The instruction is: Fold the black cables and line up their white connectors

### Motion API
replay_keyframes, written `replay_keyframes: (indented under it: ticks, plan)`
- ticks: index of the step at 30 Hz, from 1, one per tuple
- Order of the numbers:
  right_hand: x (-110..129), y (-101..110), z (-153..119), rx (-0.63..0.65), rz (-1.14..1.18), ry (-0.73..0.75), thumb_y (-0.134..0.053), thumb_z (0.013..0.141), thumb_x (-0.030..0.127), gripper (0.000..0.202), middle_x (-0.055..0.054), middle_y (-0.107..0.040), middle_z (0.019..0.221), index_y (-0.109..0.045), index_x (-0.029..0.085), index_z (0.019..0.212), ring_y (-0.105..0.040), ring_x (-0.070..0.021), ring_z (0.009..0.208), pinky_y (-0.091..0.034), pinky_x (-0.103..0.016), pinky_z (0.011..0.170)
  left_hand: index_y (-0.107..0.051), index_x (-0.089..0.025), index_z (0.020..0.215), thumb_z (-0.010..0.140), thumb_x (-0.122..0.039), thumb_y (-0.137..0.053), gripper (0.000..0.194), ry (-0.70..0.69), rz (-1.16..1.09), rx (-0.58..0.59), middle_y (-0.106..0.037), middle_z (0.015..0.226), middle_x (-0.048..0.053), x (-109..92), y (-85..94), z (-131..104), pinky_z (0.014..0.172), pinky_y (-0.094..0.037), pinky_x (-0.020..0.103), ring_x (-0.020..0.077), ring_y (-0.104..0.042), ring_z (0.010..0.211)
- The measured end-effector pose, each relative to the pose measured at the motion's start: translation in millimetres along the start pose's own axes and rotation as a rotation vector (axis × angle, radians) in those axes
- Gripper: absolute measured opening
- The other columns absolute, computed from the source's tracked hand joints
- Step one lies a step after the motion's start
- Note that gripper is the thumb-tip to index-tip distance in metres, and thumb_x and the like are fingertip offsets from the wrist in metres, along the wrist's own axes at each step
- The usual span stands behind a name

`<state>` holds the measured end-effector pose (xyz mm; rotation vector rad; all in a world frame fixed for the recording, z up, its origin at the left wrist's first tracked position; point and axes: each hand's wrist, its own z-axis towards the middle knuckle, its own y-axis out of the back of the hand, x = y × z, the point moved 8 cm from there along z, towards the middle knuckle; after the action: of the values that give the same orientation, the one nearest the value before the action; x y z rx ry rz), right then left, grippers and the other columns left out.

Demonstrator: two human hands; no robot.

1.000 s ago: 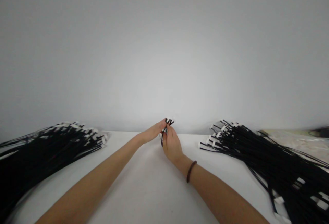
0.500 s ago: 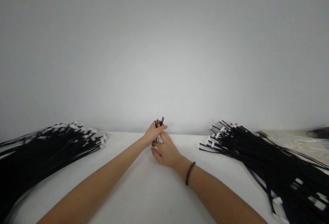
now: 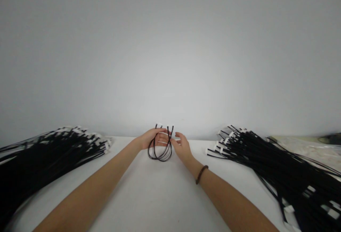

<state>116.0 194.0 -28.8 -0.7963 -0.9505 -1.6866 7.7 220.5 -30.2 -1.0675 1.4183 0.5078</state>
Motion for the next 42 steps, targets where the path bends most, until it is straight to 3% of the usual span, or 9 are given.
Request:
replay_keyframes:
  ticks: [4, 11, 17, 21, 23, 29, 33, 37, 42]
  plan:
    - [-7, -29, -4, 0.315, 0.187, -0.151, -0.048, 0.069, 0.041, 0.032, -0.001, -0.051, 0.055, -0.058, 0.011, 0.071, -0.043, -0.0089, 0.047, -0.033, -0.02, 0.044, -0.054, -0.012, 0.073, 0.067, -0.028, -0.049, 0.018, 0.101, -0.027, 0.099, -0.06, 0.06, 0.005, 15, 2.4, 2, 0.065, -0.045, 0.03, 0.0147, -0.057, 0.058]
    - [-10, -26, -7, 0.316, 0.548, -0.276, -0.06, 0.061, 0.039, 0.04, -0.005, -0.059, 0.079, -0.06, 0.013, 0.091, -0.051, -0.0118, 0.063, -0.039, -0.023, 0.056, -0.051, -0.014, 0.077, 0.064, -0.024, -0.045, 0.017, -0.113, 0.068, 0.061, -0.059, 0.068, 0.006, 2, 3.3, 6, 0.063, -0.044, 0.031, 0.0164, -0.056, 0.063]
    - [-22, -12, 1, 0.164, 0.46, -0.247, -0.064, 0.056, 0.036, 0.032, -0.003, -0.056, 0.063, -0.063, 0.01, 0.075, -0.046, -0.0089, 0.054, -0.035, -0.021, 0.051, -0.045, -0.016, 0.06, 0.068, -0.04, -0.046, 0.025, -0.582, 0.768, -0.461, -0.046, 0.052, -0.002, -32, 26.6, -1, 0.05, -0.031, 0.023, 0.0109, -0.041, 0.051]
    - [-23, -1, 4, 0.073, 0.344, -0.207, -0.062, 0.056, 0.039, 0.034, 0.004, -0.042, 0.046, -0.063, 0.01, 0.074, -0.029, -0.004, 0.04, -0.021, -0.019, 0.04, -0.043, -0.017, 0.056, 0.07, -0.045, -0.044, 0.031, -0.728, 0.907, -0.572, -0.041, 0.05, -0.004, -45, 27.3, -10, 0.05, -0.028, 0.023, 0.01, -0.038, 0.05]
    - [-22, -1, 4, 0.085, 0.342, -0.212, -0.061, 0.057, 0.04, 0.035, 0.005, -0.038, 0.043, -0.063, 0.009, 0.074, -0.025, -0.0039, 0.039, -0.018, -0.02, 0.039, -0.044, -0.017, 0.054, 0.069, -0.045, -0.045, 0.032, -0.694, 0.898, -0.515, -0.041, 0.047, -0.003, -48, 25.5, -10, 0.048, -0.028, 0.022, 0.0096, -0.037, 0.048]
    - [-23, -2, 5, 0.094, 0.388, -0.232, -0.062, 0.056, 0.037, 0.03, 0.003, -0.044, 0.044, -0.06, 0.01, 0.069, -0.035, -0.0054, 0.04, -0.025, -0.02, 0.04, -0.055, -0.013, 0.066, 0.057, -0.044, -0.06, 0.032, -0.266, 0.735, -0.16, -0.047, 0.049, -0.001, -42, 23.4, -11, 0.044, -0.038, 0.025, 0.0095, -0.043, 0.042]
    - [-25, -1, 4, 0.087, 0.386, -0.233, -0.062, 0.058, 0.035, 0.027, 0.003, -0.044, 0.044, -0.058, 0.009, 0.068, -0.036, -0.0054, 0.039, -0.026, -0.019, 0.039, -0.058, -0.01, 0.068, 0.051, -0.034, -0.067, 0.031, -0.188, 0.614, -0.046, -0.049, 0.055, 0.0, -38, 24.1, -19, 0.056, -0.045, 0.029, 0.0105, -0.049, 0.053]
    - [-31, -3, 5, 0.088, 0.376, -0.265, -0.061, 0.058, 0.032, 0.026, 0.004, -0.046, 0.046, -0.057, 0.01, 0.07, -0.037, -0.0054, 0.038, -0.027, -0.018, 0.038, -0.06, -0.01, 0.072, 0.052, -0.031, -0.068, 0.03, -0.204, 0.415, -0.03, -0.055, 0.067, 0.003, -15, 25.7, -10, 0.064, -0.046, 0.03, 0.01, -0.051, 0.06]
    - [-41, -14, 25, 0.049, 0.16, -0.256, -0.056, 0.06, 0.029, 0.018, 0.002, -0.049, 0.049, -0.056, 0.011, 0.065, -0.042, -0.0067, 0.041, -0.031, -0.018, 0.04, -0.06, -0.009, 0.069, 0.055, -0.032, -0.067, 0.028, -0.282, 0.256, -0.201, -0.055, 0.06, 0.002, 11, 38.6, 16, 0.054, -0.042, 0.021, 0.0062, -0.048, 0.051]
